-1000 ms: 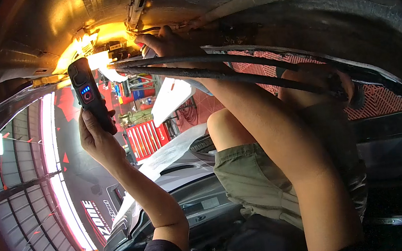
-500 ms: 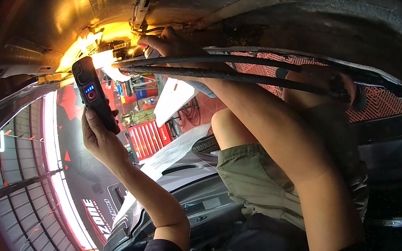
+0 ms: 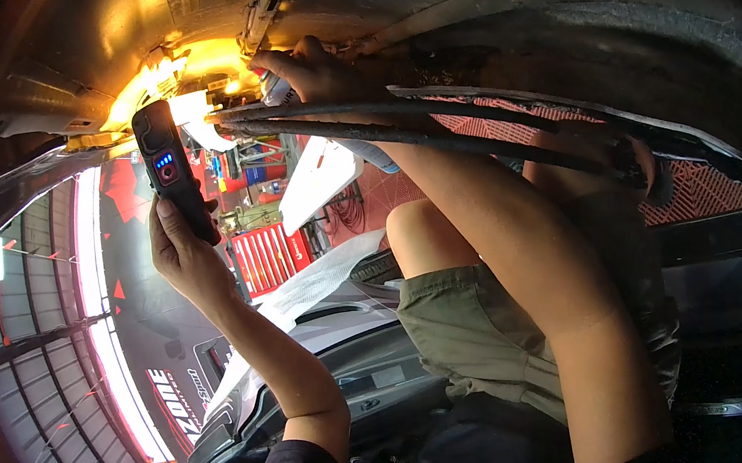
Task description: Repairing and inspecting the internal components of a car door.
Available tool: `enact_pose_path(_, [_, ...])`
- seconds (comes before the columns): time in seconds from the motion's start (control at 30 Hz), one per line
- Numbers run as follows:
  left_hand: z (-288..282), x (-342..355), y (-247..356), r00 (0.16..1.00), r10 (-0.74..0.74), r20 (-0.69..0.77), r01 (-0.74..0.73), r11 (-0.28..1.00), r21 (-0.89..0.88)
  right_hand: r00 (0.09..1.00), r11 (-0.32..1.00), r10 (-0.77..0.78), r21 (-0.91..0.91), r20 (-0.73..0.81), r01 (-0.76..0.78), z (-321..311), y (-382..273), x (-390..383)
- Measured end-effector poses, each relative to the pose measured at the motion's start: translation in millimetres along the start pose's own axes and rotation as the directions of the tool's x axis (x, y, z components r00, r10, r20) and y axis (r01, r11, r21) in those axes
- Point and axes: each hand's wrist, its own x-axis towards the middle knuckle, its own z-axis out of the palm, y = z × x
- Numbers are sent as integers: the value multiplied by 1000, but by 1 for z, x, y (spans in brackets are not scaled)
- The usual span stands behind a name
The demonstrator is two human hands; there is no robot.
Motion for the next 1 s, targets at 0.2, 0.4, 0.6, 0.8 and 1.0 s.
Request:
enact_pose_path(0.2, [1, -1, -4, 1000, -17, -9, 17, 1000, 4, 998, 999, 14, 30, 58, -16, 1, 5, -2])
enact_pose_path(0.4, [2, -2, -7, 1000, -17, -24, 18, 1000, 10, 998, 997, -33, 71, 55, 29, 0, 6, 1])
enact_pose_path(0.6, [1, -4, -12, 999, -14, -32, 13, 1000, -18, 997, 999, -5, 47, 82, 1, 4, 9, -3])
enact_pose_path(0.8, [6, -3, -14, 999, 26, -26, -26, 1000, -9, 993, 997, -72, -5, 92, 73, -2, 5, 0])
enact_pose_path(1.0, [7, -3, -2, 1000, 1, 4, -1, 1000, -18, 995, 998, -14, 63, 94, 9, -6, -2, 3])
